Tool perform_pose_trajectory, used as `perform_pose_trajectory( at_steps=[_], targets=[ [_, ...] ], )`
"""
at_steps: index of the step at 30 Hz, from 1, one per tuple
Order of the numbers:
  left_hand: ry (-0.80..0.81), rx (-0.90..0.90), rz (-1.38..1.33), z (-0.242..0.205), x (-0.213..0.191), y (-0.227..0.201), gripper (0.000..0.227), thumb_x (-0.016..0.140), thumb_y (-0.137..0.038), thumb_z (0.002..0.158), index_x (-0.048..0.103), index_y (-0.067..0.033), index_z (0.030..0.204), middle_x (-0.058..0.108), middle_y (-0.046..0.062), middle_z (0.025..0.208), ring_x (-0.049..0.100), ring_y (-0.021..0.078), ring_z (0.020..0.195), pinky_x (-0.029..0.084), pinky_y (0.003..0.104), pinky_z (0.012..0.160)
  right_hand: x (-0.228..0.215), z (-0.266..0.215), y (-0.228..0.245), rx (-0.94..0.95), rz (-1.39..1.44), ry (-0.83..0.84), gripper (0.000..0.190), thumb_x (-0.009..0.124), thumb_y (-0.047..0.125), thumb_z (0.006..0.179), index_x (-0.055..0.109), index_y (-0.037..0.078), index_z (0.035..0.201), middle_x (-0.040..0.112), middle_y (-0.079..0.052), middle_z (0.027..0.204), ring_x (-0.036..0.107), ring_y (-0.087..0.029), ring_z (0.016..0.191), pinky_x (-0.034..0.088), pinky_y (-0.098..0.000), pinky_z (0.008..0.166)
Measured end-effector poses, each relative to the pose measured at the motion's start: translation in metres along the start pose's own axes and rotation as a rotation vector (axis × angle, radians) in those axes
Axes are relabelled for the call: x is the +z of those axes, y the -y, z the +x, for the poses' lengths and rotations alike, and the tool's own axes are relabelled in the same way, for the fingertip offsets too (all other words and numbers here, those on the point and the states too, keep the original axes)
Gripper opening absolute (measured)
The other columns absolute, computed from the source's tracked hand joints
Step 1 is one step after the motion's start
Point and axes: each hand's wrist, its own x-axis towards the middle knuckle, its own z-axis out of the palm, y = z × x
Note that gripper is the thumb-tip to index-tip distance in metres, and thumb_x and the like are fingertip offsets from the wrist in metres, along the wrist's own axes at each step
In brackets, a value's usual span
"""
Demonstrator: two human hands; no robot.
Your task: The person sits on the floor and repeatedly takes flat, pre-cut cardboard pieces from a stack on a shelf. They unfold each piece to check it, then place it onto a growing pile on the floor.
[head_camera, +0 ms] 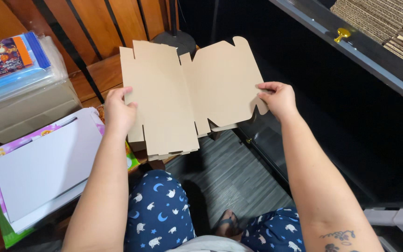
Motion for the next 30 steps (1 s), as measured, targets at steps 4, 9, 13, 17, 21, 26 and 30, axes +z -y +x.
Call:
perform_pose_trajectory(
  at_steps=[4, 9, 13, 17, 21, 26, 30],
  targets=[
    [0.068, -0.036, 0.071, 0.001, 0.027, 0.017, 0.057, 0.062, 0.008, 0.083, 0.063, -0.0074, 0.138, 0.052, 0.013, 0.137, 0.055, 0.0363, 0.132, 0.042, 0.042, 0.116, 0.017, 0.004, -0.027, 0.021, -0.003, -0.053, 0.029, 0.079, 0.002, 0.086, 0.079, 0.01, 0.113, 0.076, -0.017, 0.094, 0.074, -0.021, 0.085, 0.062, -0.0383, 0.072],
    [0.104, -0.106, 0.082, -0.014, 0.03, -0.001, 0.063, 0.054, 0.013, 0.081, 0.058, -0.0019, 0.142, 0.047, 0.014, 0.14, 0.053, 0.0381, 0.134, 0.04, 0.041, 0.119, 0.034, 0.009, -0.053, 0.056, -0.018, -0.074, 0.027, 0.08, 0.004, 0.086, 0.081, 0.015, 0.111, 0.077, -0.015, 0.091, 0.075, -0.02, 0.081, 0.062, -0.0366, 0.071],
    [0.111, -0.168, 0.125, -0.02, 0.032, -0.008, 0.062, 0.054, 0.013, 0.081, 0.055, -0.0007, 0.141, 0.046, 0.013, 0.137, 0.053, 0.0382, 0.132, 0.043, 0.042, 0.115, 0.043, 0.012, -0.07, 0.08, -0.066, -0.095, 0.026, 0.08, 0.008, 0.086, 0.082, 0.02, 0.109, 0.077, -0.011, 0.087, 0.076, -0.02, 0.08, 0.063, -0.0369, 0.07],
    [0.099, -0.201, 0.177, -0.017, 0.049, 0.009, 0.056, 0.057, 0.007, 0.085, 0.054, -0.0013, 0.141, 0.045, 0.015, 0.136, 0.052, 0.0392, 0.132, 0.045, 0.044, 0.114, 0.047, 0.001, -0.068, 0.055, -0.154, -0.069, 0.034, 0.085, 0.012, 0.081, 0.081, 0.021, 0.114, 0.077, -0.011, 0.108, 0.074, -0.027, 0.105, 0.06, -0.0392, 0.088],
    [0.141, -0.288, 0.272, -0.01, 0.065, 0.03, 0.065, 0.067, -0.009, 0.085, 0.05, -0.0076, 0.147, 0.041, 0.011, 0.141, 0.048, 0.0363, 0.136, 0.045, 0.048, 0.113, 0.052, -0.007, -0.068, 0.046, -0.238, -0.002, 0.05, 0.09, 0.02, 0.077, 0.076, 0.019, 0.125, 0.071, -0.01, 0.128, 0.065, -0.03, 0.124, 0.053, -0.0422, 0.106],
    [0.152, -0.321, 0.32, -0.018, 0.064, 0.019, 0.067, 0.065, -0.012, 0.088, 0.045, -0.0068, 0.152, 0.041, 0.013, 0.141, 0.04, 0.037, 0.14, 0.041, 0.053, 0.111, 0.06, -0.012, -0.068, 0.014, -0.286, -0.016, 0.058, 0.092, 0.021, 0.074, 0.074, 0.013, 0.129, 0.067, -0.013, 0.134, 0.061, -0.036, 0.129, 0.05, -0.046, 0.11],
    [0.162, -0.36, 0.387, -0.022, 0.062, 0.008, 0.072, 0.065, -0.017, 0.09, 0.039, -0.0072, 0.157, 0.041, 0.014, 0.145, 0.034, 0.0373, 0.142, 0.032, 0.055, 0.115, 0.066, -0.013, -0.067, 0.013, -0.353, -0.017, 0.061, 0.09, 0.026, 0.079, 0.07, 0.01, 0.134, 0.06, -0.014, 0.143, 0.062, -0.035, 0.127, 0.055, -0.0443, 0.107]
  ],
)
